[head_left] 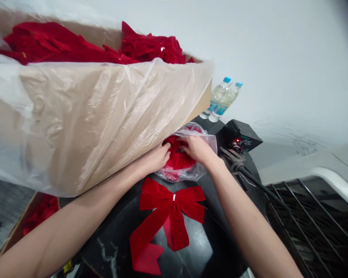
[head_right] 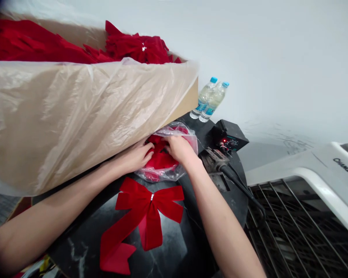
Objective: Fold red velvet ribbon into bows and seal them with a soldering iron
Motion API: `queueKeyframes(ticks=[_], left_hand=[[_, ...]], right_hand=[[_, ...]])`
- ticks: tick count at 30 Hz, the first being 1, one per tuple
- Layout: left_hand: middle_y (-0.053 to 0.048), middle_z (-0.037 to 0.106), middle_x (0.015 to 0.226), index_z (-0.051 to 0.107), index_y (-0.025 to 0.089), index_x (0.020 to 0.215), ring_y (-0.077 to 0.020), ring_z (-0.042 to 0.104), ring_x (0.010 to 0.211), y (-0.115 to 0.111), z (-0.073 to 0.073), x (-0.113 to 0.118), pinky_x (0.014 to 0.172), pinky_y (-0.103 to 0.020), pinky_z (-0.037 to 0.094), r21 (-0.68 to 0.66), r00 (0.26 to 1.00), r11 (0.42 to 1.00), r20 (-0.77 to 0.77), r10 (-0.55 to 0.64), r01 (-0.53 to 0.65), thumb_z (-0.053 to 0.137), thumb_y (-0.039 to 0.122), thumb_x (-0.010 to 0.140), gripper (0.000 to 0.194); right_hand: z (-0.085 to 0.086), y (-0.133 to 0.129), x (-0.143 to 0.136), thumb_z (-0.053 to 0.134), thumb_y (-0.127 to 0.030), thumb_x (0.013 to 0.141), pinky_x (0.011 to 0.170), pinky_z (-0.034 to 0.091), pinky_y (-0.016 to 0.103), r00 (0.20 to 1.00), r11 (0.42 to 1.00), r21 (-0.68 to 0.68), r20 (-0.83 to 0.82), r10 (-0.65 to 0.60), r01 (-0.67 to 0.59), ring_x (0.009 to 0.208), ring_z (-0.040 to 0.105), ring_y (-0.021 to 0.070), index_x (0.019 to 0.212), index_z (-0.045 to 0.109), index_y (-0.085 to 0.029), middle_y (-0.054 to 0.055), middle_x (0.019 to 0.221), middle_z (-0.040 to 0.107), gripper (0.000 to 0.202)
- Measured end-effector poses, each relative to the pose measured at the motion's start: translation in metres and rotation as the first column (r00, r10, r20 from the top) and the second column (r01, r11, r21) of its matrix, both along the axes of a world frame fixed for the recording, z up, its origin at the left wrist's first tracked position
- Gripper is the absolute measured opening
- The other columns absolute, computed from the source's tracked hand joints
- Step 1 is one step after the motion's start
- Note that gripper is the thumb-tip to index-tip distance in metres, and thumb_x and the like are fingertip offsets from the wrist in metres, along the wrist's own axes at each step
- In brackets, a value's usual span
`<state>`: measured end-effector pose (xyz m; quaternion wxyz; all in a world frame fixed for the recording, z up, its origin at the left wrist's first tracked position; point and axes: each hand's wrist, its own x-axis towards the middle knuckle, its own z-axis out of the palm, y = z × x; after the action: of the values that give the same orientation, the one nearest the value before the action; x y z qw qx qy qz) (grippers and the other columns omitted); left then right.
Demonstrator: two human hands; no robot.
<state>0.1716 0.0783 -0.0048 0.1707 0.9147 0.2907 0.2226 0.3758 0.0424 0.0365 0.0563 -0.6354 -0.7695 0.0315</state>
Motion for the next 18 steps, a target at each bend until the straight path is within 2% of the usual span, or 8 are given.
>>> queueKeyframes(ticks=[3,6,8,11,16,18], left_hand=[[-0.013,0.07,0.11,0.072,0.019,0.099,-0.0307,0.067,0.104,0.001,0.004,-0.003,0.106,-0.049,0.047,-0.024,0.999,1.0,-0.037,-0.019,0.018,0.051,0.021,0.097,0.021],[-0.01,0.073,0.098,0.073,0.018,0.096,-0.0268,0.069,0.09,0.002,0.009,-0.007,0.097,-0.043,0.051,-0.057,0.997,0.998,-0.068,-0.044,0.04,0.053,0.022,0.097,0.021],[-0.01,0.073,0.092,0.074,0.017,0.096,-0.0255,0.069,0.084,0.002,0.011,-0.008,0.093,-0.041,0.052,-0.074,0.995,0.996,-0.083,-0.053,0.047,0.053,0.022,0.097,0.022],[-0.01,0.073,0.088,0.077,0.016,0.094,-0.0261,0.068,0.082,0.003,0.014,-0.01,0.089,-0.04,0.051,-0.085,0.994,0.995,-0.099,-0.054,0.045,0.053,0.023,0.096,0.025],[-0.01,0.074,0.086,0.079,0.016,0.097,-0.0253,0.065,0.08,0.005,0.013,-0.011,0.085,-0.038,0.049,-0.104,0.992,0.994,-0.111,-0.055,0.043,0.054,0.023,0.094,0.026],[-0.009,0.073,0.083,0.079,0.015,0.098,-0.0237,0.064,0.077,0.005,0.013,-0.012,0.081,-0.036,0.049,-0.116,0.992,0.992,-0.112,-0.055,0.042,0.054,0.023,0.094,0.027]], right_hand=[[-0.004,0.008,0.001,0.074,-0.021,0.089,0.104,0.049,0.042,1.0,0.999,0.025,0.017,-0.025,0.025,0.123,0.064,0.032,0.133,0.068,-0.019,0.014,0.132,0.072,0.045],[-0.006,0.014,0.001,0.068,-0.031,0.095,0.099,0.051,0.043,0.995,0.994,0.056,0.025,-0.095,0.094,0.116,0.067,0.033,0.125,0.072,-0.018,0.015,0.122,0.074,0.033],[-0.006,0.018,0.0,0.056,-0.03,0.1,0.096,0.051,0.042,0.985,0.981,0.093,0.022,-0.172,0.17,0.112,0.069,0.0338,0.121,0.073,-0.015,0.018,0.116,0.075,0.03],[-0.004,0.021,0.0,0.047,-0.022,0.101,0.095,0.051,0.043,0.971,0.963,0.129,0.009,-0.24,0.237,0.112,0.068,0.0353,0.124,0.07,-0.01,0.023,0.119,0.073,0.035],[-0.005,0.021,0.0,0.069,-0.02,0.086,0.091,0.053,0.035,0.996,0.996,0.002,-0.015,-0.093,0.093,0.102,0.071,0.027,0.122,0.072,-0.019,0.011,0.11,0.078,0.036],[-0.006,0.02,0.0,0.072,-0.019,0.084,0.093,0.053,0.035,0.997,0.997,-0.013,-0.02,-0.076,0.076,0.106,0.071,0.0272,0.121,0.072,-0.019,0.011,0.114,0.077,0.038]])
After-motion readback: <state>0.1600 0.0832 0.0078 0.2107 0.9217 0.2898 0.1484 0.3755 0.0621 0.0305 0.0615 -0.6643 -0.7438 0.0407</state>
